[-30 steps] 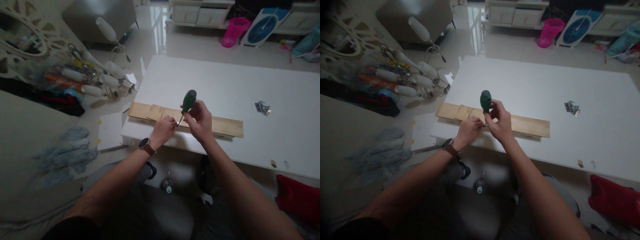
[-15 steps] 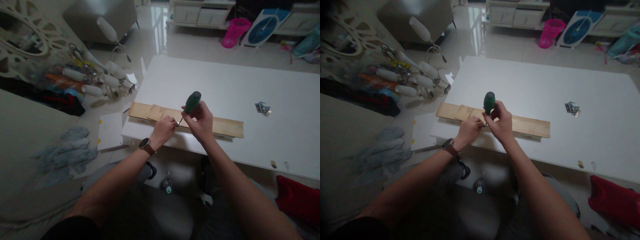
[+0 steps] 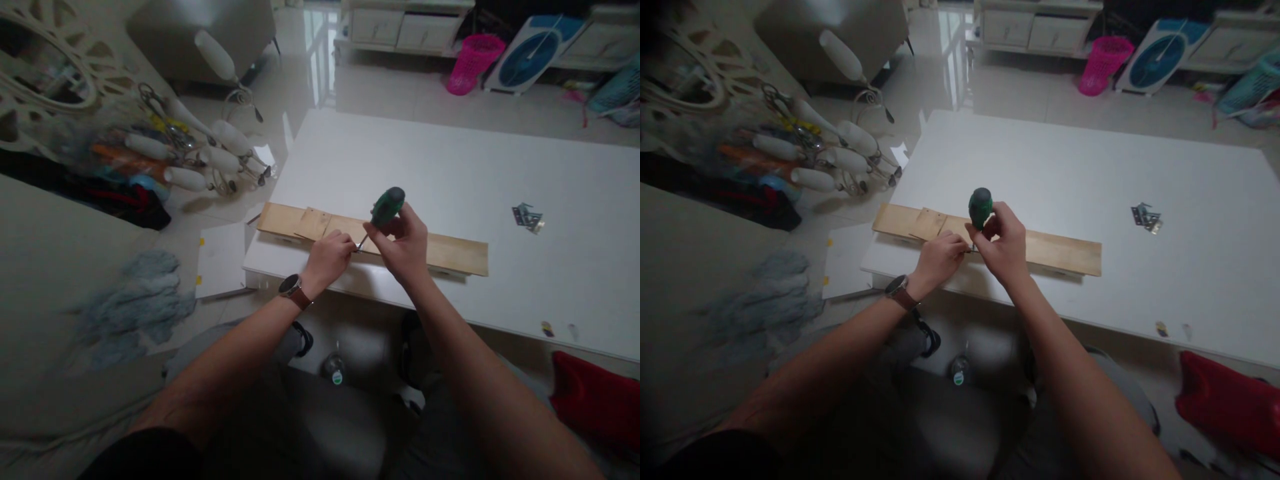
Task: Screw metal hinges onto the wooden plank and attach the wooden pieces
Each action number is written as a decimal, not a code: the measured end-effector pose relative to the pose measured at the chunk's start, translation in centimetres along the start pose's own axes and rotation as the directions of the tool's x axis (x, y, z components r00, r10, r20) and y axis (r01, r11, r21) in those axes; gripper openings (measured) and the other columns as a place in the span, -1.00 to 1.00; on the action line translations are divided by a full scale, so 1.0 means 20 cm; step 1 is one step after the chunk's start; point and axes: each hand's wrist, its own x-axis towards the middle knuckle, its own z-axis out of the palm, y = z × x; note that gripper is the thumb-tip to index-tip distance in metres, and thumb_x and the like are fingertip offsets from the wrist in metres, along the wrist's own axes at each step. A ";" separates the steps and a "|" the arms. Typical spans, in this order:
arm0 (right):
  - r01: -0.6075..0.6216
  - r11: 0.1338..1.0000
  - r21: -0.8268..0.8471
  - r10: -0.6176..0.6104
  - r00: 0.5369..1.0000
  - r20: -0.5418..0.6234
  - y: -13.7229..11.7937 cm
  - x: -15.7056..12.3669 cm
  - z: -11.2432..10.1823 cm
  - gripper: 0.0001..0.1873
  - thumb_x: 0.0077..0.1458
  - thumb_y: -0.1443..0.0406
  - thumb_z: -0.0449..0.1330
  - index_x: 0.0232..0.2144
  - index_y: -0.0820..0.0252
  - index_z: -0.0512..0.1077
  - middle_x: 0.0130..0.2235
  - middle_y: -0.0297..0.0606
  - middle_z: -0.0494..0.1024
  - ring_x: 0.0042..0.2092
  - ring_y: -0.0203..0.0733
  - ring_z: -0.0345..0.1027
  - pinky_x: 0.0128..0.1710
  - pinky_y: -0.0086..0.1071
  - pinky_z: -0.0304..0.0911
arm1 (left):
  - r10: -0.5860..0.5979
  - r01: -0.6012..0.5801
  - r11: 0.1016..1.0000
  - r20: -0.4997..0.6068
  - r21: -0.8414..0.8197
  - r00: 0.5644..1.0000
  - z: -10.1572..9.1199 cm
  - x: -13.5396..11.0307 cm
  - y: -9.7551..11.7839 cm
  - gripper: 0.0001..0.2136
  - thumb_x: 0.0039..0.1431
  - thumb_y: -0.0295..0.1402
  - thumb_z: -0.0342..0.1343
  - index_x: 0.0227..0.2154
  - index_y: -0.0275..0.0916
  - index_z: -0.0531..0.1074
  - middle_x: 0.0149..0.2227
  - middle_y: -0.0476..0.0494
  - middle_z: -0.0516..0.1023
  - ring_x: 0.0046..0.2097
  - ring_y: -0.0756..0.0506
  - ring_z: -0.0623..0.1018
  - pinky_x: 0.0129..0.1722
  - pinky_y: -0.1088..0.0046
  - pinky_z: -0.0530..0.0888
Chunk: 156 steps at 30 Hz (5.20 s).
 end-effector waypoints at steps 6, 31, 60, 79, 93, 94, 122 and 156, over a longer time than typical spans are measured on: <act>-0.016 0.996 0.093 0.012 0.999 0.041 -0.01 -0.01 0.00 -0.68 0.10 0.28 0.34 -0.06 0.00 0.46 -0.23 -0.38 0.63 -0.35 -0.26 0.46 -0.35 -0.32 0.43 | -0.001 0.001 1.000 -0.013 -0.007 1.000 0.01 -0.01 -0.01 -0.78 0.35 -0.53 0.15 -0.20 -0.18 0.69 -0.19 -0.16 0.67 -0.06 -0.15 0.55 -0.26 0.33 0.42; -0.054 0.991 0.122 0.055 0.998 -0.006 0.00 -0.01 0.02 -0.61 0.08 0.15 0.45 -0.16 -0.02 0.34 -0.29 -0.41 0.64 -0.43 -0.29 0.41 -0.52 -0.37 0.28 | 0.001 -0.001 1.000 0.006 0.007 1.000 -0.01 0.00 0.00 -0.75 0.37 -0.53 0.10 -0.18 -0.19 0.69 -0.19 -0.18 0.67 -0.06 -0.17 0.54 -0.26 0.31 0.43; -0.047 0.988 0.147 0.034 0.995 0.091 -0.01 -0.02 0.00 -0.69 0.15 0.34 0.26 -0.04 0.01 0.47 -0.25 -0.38 0.58 -0.37 -0.27 0.44 -0.39 -0.32 0.41 | 0.002 -0.002 1.000 -0.014 0.018 1.000 0.01 0.00 -0.01 -0.80 0.34 -0.52 0.16 -0.20 -0.18 0.69 -0.20 -0.15 0.68 -0.05 -0.17 0.58 -0.24 0.31 0.45; -0.043 0.996 0.072 0.039 0.998 0.050 -0.02 -0.01 0.02 -0.70 0.15 0.26 0.34 -0.07 0.01 0.43 -0.24 -0.39 0.58 -0.38 -0.31 0.38 -0.39 -0.35 0.35 | -0.011 0.011 1.000 -0.017 0.009 1.000 -0.01 -0.01 -0.01 -0.77 0.32 -0.52 0.14 -0.20 -0.16 0.69 -0.21 -0.18 0.65 -0.07 -0.19 0.56 -0.30 0.34 0.43; 0.014 0.997 0.073 -0.017 0.999 0.029 0.00 0.00 0.02 -0.73 0.14 0.26 0.36 -0.11 0.03 0.45 -0.29 -0.40 0.46 -0.41 -0.33 0.31 -0.44 -0.36 0.27 | 0.001 0.000 1.000 -0.024 0.016 1.000 0.00 -0.01 -0.01 -0.79 0.31 -0.53 0.14 -0.22 -0.19 0.68 -0.22 -0.17 0.66 -0.07 -0.19 0.57 -0.27 0.31 0.45; 0.007 0.998 0.064 -0.008 1.000 0.027 0.00 0.00 0.02 -0.74 0.15 0.24 0.37 -0.12 0.04 0.45 -0.28 -0.39 0.46 -0.39 -0.31 0.33 -0.43 -0.35 0.27 | -0.002 0.002 1.000 -0.021 0.015 1.000 -0.01 -0.01 -0.01 -0.78 0.31 -0.53 0.13 -0.22 -0.19 0.68 -0.22 -0.18 0.65 -0.07 -0.19 0.56 -0.27 0.31 0.46; -0.061 0.997 0.042 0.058 0.996 0.065 -0.01 -0.02 0.01 -0.70 0.15 0.22 0.35 -0.06 0.03 0.45 -0.27 -0.35 0.58 -0.38 -0.24 0.40 -0.40 -0.30 0.33 | -0.010 0.010 0.999 0.004 0.031 1.000 -0.01 0.00 0.00 -0.78 0.38 -0.50 0.12 -0.20 -0.18 0.69 -0.20 -0.19 0.66 -0.04 -0.18 0.56 -0.24 0.31 0.47; -0.115 0.985 0.129 0.106 0.992 0.073 -0.04 -0.02 0.00 -0.65 0.12 0.30 0.30 -0.04 0.00 0.39 -0.15 -0.33 0.65 -0.43 -0.33 0.41 -0.48 -0.38 0.41 | 0.029 -0.029 0.999 -0.007 0.015 1.000 0.00 -0.01 -0.01 -0.78 0.39 -0.49 0.09 -0.20 -0.19 0.66 -0.19 -0.19 0.65 -0.05 -0.17 0.52 -0.30 0.35 0.43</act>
